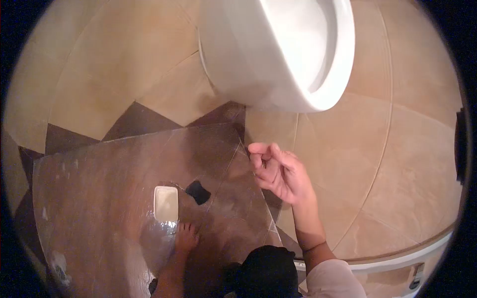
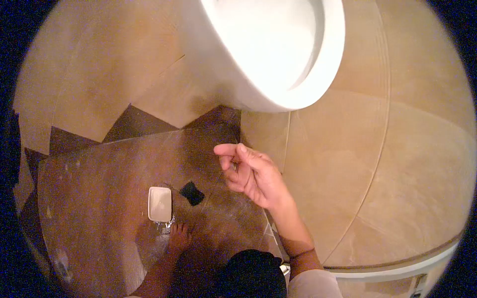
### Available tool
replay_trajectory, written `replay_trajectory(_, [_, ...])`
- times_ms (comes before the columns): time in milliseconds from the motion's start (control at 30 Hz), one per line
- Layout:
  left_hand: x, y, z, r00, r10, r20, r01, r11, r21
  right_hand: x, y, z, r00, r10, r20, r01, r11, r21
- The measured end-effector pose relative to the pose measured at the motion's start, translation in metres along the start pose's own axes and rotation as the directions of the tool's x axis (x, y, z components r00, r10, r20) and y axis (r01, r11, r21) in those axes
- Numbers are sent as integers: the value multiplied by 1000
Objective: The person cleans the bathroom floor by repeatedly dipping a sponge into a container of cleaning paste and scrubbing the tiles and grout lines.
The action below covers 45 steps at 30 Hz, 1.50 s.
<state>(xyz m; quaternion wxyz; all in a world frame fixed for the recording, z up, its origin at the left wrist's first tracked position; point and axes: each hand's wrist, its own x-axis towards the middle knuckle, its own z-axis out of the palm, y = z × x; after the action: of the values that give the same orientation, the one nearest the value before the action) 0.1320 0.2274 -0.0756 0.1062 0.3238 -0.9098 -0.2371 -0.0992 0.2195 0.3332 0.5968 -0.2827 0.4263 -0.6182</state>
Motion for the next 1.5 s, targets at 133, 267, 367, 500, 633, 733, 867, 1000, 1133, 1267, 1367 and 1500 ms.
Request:
replay_trajectory(133, [3, 5, 4, 997, -62, 51, 56, 993, 102, 43, 54, -55, 996, 87, 13, -86, 996, -29])
replay_trajectory(267, [1, 1, -1, 999, -44, 8, 44, 999, 26, 100, 224, -132, 985, -153, 75, 120, 307, -944])
replay_trajectory(367, [13, 0, 4, 1000, -13, 1, 13, 1000, 16, 105, 319, -154, 965, -118, 233, 206, -204, -957])
replay_trajectory(500, [0, -8, 15, 997, 29, -67, -28, 1000, 10, 87, 370, -148, 876, 339, 342, 303, 165, -939])
replay_trajectory(633, [-20, -15, 21, 991, -10, -132, -3, 996, -94, 178, 343, -186, 918, -7, 396, 337, -514, -789])
replay_trajectory(733, [-15, -20, -17, 969, -185, -164, 175, 982, -69, 189, 326, -164, 977, -123, 173, 111, -396, -912])
replay_trajectory(867, [6, -22, -27, 907, -317, -278, 313, 948, -59, 48, 379, -164, 752, 283, 595, 653, -441, -616])
replay_trajectory(1000, [20, -46, -42, 861, -434, -266, 434, 899, -63, 17, 318, -169, 793, 602, 96, 277, -215, -936])
replay_trajectory(1133, [8, -76, -40, 861, -391, -325, 424, 905, 34, 53, 303, -258, 982, -140, 130, 54, -448, -892])
replay_trajectory(1267, [3, -78, -39, 888, -418, -192, 445, 886, 131, 155, 336, -227, 954, -298, 25, -43, -221, -974])
replay_trajectory(1367, [-1, -85, -29, 884, -428, -189, 453, 884, 119, 67, 378, -178, 981, 196, 5, 86, -406, -910])
replay_trajectory(1500, [0, -85, -28, 870, -435, -231, 463, 882, 83, 28, 337, -165, 707, 690, -157, 183, -393, -901])
